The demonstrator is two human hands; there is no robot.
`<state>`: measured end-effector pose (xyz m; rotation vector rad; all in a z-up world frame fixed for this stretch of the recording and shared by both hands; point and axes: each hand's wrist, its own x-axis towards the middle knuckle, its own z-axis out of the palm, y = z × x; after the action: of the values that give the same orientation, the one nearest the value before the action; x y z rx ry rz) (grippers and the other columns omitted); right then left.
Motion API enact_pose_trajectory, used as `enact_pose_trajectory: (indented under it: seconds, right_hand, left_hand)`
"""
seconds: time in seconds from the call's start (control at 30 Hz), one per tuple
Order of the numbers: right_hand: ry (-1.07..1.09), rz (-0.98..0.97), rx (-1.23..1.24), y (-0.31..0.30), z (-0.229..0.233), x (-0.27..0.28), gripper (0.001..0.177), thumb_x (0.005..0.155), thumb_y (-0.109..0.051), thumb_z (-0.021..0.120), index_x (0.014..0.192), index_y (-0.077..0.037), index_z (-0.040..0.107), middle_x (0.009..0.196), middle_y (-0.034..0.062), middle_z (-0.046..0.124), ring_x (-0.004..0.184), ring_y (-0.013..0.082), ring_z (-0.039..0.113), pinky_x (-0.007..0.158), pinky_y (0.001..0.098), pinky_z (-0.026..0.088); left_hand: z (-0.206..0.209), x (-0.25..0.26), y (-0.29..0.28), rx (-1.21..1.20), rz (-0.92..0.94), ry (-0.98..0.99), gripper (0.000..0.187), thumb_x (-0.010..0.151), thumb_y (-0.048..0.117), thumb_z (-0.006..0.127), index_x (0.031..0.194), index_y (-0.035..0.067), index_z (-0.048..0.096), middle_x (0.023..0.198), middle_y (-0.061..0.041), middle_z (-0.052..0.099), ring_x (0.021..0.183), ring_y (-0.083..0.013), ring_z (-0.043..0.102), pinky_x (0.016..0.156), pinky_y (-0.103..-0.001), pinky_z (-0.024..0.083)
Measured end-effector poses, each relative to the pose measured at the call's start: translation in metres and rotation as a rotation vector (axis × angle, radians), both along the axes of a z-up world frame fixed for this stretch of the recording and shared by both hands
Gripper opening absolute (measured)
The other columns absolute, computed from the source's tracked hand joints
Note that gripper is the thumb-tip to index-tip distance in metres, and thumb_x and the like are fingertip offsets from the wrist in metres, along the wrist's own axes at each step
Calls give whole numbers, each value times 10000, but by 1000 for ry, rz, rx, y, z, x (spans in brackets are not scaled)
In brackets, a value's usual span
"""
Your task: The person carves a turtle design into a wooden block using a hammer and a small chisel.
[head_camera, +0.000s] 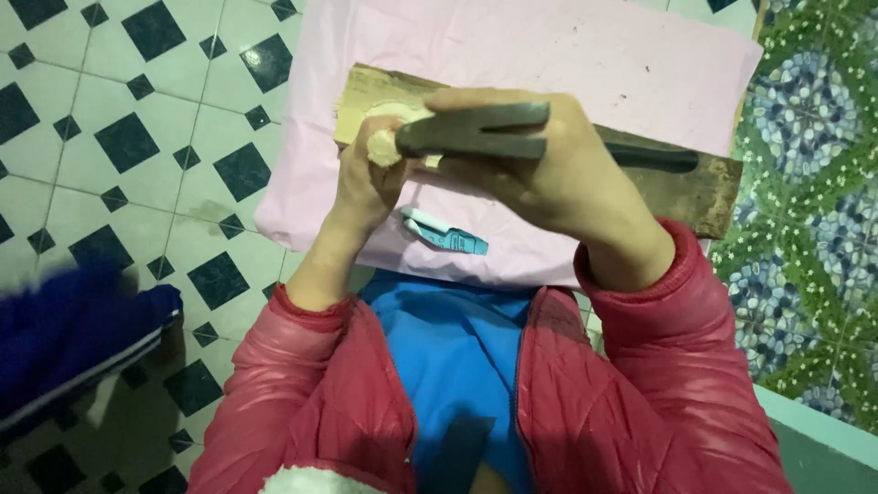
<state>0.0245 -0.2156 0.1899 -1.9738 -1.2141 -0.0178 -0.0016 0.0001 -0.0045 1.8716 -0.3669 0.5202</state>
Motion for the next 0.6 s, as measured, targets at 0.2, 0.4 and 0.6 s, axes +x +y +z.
enact_pose_trajectory:
  seconds: [0.2, 0.4, 0.6]
  right_hand:
    - [-22, 87, 29, 17, 22, 11, 489, 1019, -87, 825, 1386, 81, 549, 1294, 250, 709, 1167, 373, 763, 995, 427, 655]
    - [-56, 147, 59, 32, 42, 15, 445, 1067, -35, 820, 1387, 97, 540, 1339, 268, 688, 1248, 428, 748, 1092, 459, 648]
    - [-84, 139, 62, 40, 30, 20, 469, 1055, -15, 856, 1382, 103, 543, 1342, 264, 685, 1251, 424, 741, 1107, 452, 632]
  left_hand:
    - [-30, 7, 1, -17, 44, 14, 503, 1007, 182, 737, 1371, 17, 432, 1226, -222, 635, 1112, -364, 673, 962, -444, 579]
    - [-41, 22, -2, 21, 79, -1, 510, 983, 99, 713, 1361, 12, 382, 1224, -256, 621, 1152, -409, 635, 980, -470, 530]
    - [-39, 25, -4, 95, 73, 40, 257, 938, 75, 642, 1099, 7, 453, 999, -223, 620, 927, -400, 622, 775, -461, 495]
